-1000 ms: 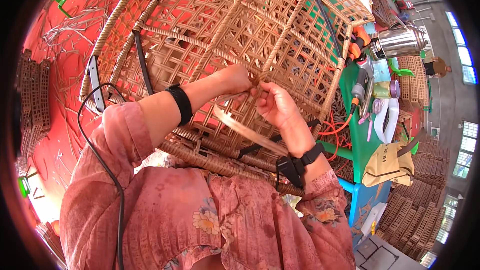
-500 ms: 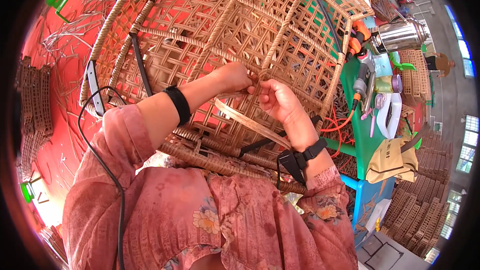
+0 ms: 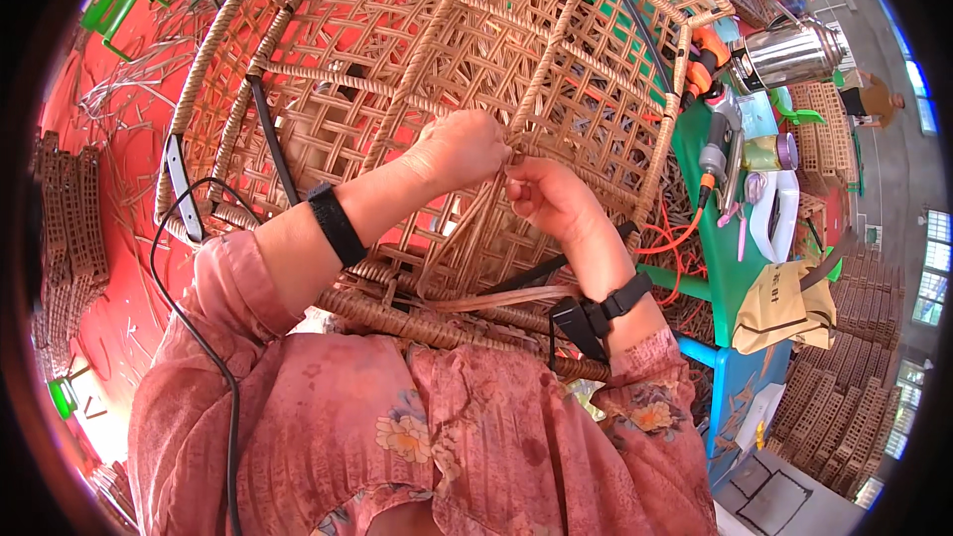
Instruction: Weaving and assembling a large bamboo or wicker furniture basket using strips.
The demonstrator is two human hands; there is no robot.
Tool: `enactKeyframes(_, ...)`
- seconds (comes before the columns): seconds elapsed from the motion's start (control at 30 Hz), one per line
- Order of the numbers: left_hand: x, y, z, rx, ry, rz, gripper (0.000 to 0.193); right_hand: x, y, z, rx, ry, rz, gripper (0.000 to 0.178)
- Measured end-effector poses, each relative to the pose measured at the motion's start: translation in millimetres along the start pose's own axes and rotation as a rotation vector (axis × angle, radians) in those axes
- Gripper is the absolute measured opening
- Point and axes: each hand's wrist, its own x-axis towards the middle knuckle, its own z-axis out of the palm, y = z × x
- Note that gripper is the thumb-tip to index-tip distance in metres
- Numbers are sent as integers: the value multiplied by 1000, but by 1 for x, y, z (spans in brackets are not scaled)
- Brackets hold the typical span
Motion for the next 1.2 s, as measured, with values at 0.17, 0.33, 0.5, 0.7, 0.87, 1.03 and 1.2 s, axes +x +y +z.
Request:
enactKeyframes(0.17, 11, -14, 15, -416, -119, 134, 22, -7, -3, 0, -46, -37, -20, 12)
enactKeyframes(0.33, 1, -2, 10, -1007, -322, -320, 20, -17, -8, -1, -128, -85, -17, 6)
enactKeyframes(0.5, -5, 12, 5, -1110, -282, -446, 14, -21, -10, 0, -297, -73, -30, 15)
enactKeyframes(0.7, -7, 16, 6, -1117, -303, -468, 17, -28, -11, 9, -488, -2, -83, 23)
enactKeyframes(0.87, -9, 12, 0, -1206, -349, -514, 20, -34, -18, 13, -728, 57, -101, 28)
enactKeyframes(1.03, -6, 4, 7, -1258, -403, -548, 20, -30, -17, 9, -731, 140, -138, 31)
enactKeyframes(1.2, 2, -4, 15, -1272, -414, -638, 18, -26, -9, 2, -780, 281, -142, 25)
